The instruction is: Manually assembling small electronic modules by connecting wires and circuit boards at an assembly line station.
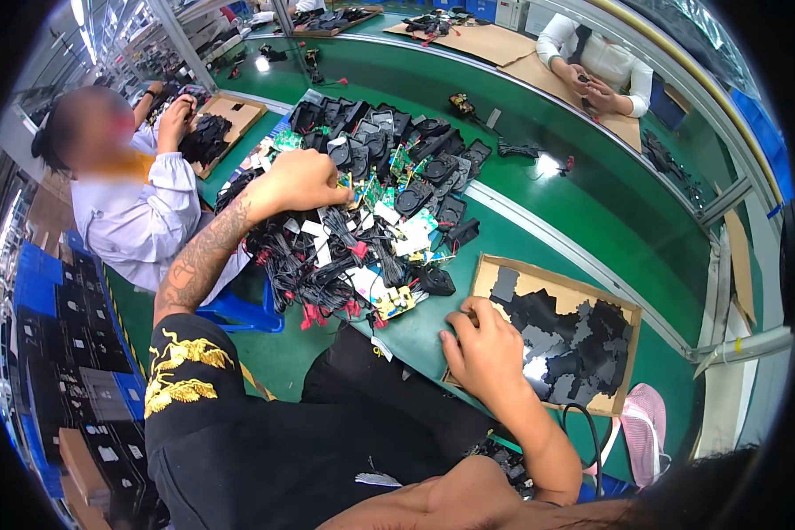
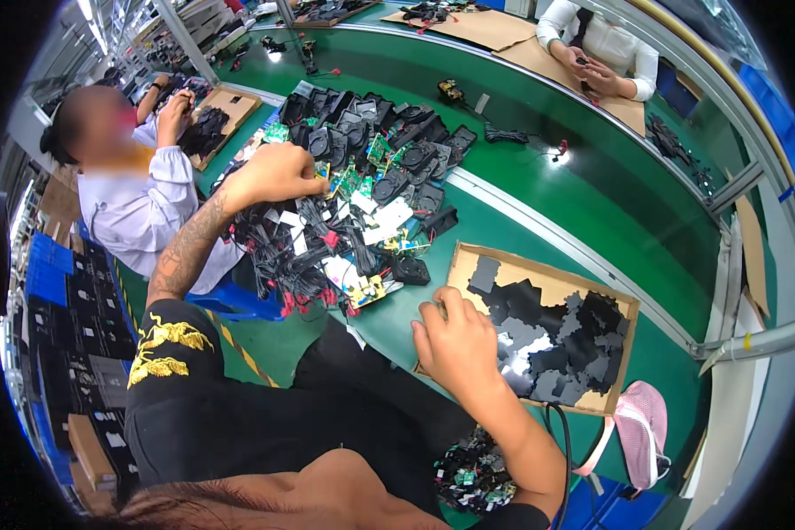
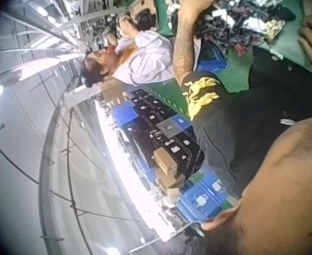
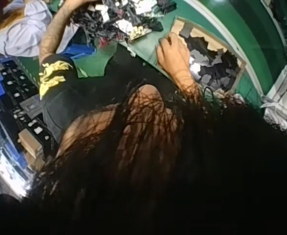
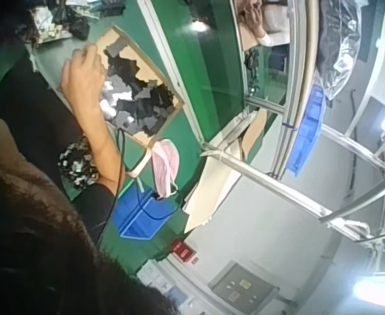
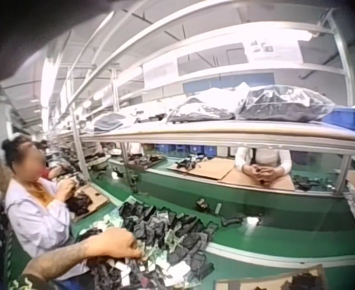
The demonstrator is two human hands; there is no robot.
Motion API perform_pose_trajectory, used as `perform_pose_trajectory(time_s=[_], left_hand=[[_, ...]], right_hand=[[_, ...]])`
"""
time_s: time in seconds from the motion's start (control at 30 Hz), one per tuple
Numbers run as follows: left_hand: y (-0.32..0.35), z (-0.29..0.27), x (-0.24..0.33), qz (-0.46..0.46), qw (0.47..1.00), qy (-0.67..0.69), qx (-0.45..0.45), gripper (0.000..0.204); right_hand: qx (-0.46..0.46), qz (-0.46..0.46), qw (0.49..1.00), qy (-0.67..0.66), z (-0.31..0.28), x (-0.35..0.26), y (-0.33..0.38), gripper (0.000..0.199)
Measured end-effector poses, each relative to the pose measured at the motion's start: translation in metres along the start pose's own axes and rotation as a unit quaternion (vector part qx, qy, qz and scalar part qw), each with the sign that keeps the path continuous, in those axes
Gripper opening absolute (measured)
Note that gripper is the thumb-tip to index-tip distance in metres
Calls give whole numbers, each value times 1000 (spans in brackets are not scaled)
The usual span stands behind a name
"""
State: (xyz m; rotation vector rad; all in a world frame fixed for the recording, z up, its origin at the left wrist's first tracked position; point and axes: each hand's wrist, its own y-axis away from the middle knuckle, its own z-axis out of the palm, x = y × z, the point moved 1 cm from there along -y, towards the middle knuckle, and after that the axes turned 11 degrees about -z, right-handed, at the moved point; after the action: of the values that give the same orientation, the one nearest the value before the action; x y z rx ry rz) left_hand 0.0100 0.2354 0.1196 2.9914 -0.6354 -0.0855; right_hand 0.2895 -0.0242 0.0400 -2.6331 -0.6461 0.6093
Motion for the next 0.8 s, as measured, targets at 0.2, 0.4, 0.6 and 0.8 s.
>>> perform_pose_trajectory(time_s=[0.2, 0.4, 0.6, 0.8], left_hand=[[2, -10, -20, -22, 984, 161, 79, 32], [31, -30, -69, 24, 781, 570, 254, 21], [58, -60, -51, 86, 694, 632, 333, 27], [31, -23, -28, 86, 786, 576, 206, 27]], right_hand=[[-2, -14, 1000, 5, -1, 2, 1, 19], [-4, -10, 1000, -7, -2, 5, -2, 20], [-2, -3, 1000, -12, 1, 4, -2, 20], [-4, 1, 1000, 0, 0, 1, -3, 19]])
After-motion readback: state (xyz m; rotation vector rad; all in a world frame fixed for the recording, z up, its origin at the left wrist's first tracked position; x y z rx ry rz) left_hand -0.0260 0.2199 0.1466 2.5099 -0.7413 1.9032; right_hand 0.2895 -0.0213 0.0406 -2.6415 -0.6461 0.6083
